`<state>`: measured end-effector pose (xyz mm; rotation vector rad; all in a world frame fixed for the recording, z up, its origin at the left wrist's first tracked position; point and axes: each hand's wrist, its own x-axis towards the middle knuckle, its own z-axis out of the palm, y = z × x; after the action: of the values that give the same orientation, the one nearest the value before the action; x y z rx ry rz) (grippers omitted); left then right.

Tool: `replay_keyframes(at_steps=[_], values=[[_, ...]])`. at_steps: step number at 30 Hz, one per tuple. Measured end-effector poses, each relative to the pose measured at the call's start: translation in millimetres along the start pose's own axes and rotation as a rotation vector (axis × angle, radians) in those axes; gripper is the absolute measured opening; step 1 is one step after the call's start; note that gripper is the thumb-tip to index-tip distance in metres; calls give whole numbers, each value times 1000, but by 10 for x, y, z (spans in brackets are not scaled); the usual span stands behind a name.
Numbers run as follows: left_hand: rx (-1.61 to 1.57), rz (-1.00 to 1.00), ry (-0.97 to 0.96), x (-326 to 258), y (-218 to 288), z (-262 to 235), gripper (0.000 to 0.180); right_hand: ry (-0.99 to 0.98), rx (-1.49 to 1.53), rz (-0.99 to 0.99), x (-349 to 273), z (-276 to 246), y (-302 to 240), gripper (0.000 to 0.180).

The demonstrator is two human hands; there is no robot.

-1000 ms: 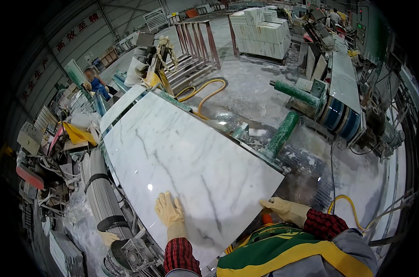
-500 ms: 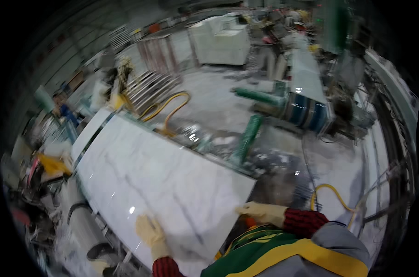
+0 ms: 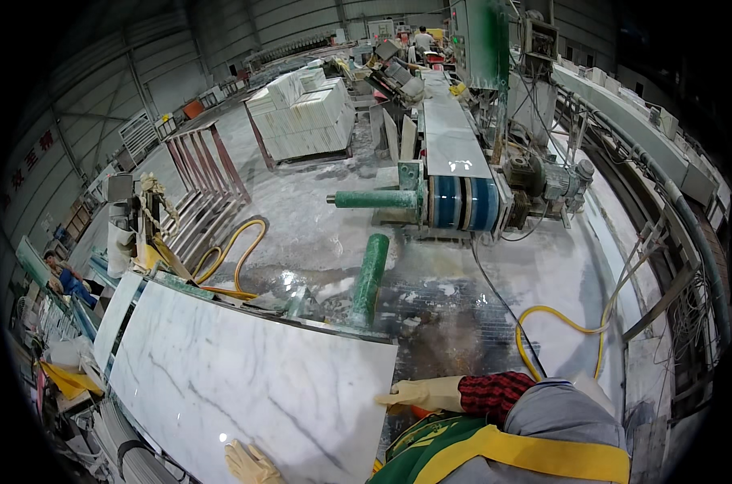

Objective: The person repeatedly picks up large white marble-like slabs from a conveyor, lifts and turns them over, and places them back onto the conveyor. The person handles the slabs one at a time, flipping each slab and returning it to the line in a repetitive cycle.

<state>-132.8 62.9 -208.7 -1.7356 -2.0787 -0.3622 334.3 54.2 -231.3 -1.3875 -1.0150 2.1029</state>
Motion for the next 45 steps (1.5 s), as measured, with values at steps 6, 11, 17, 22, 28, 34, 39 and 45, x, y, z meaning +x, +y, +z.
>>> replay_keyframes(at_steps=[6,11,17,22,28,34,39,45], values=[[-92,-180,-118,-4,45,3,50,87,0,-78,-85,80,-16,65],[-70,-224,-171,15,100,-9,50,70,3,-86,-27,22,64,65],[-84,-210,-203,-6,57,1,50,56,3,-79,-68,24,32,64],[-103,-207,-166,-56,51,27,50,19,14,-19,-135,14,-35,68],[-90,-192,-171,-59,92,-51,51,14,27,-4,-154,-1,-9,70],[-84,-163,-187,-55,114,-132,51,16,49,5,-161,-14,24,71],[-99,-166,-181,-67,163,-180,50,86,23,-75,-123,-17,142,68],[-85,-184,-196,-100,143,-178,49,57,15,-49,-193,12,59,67]])
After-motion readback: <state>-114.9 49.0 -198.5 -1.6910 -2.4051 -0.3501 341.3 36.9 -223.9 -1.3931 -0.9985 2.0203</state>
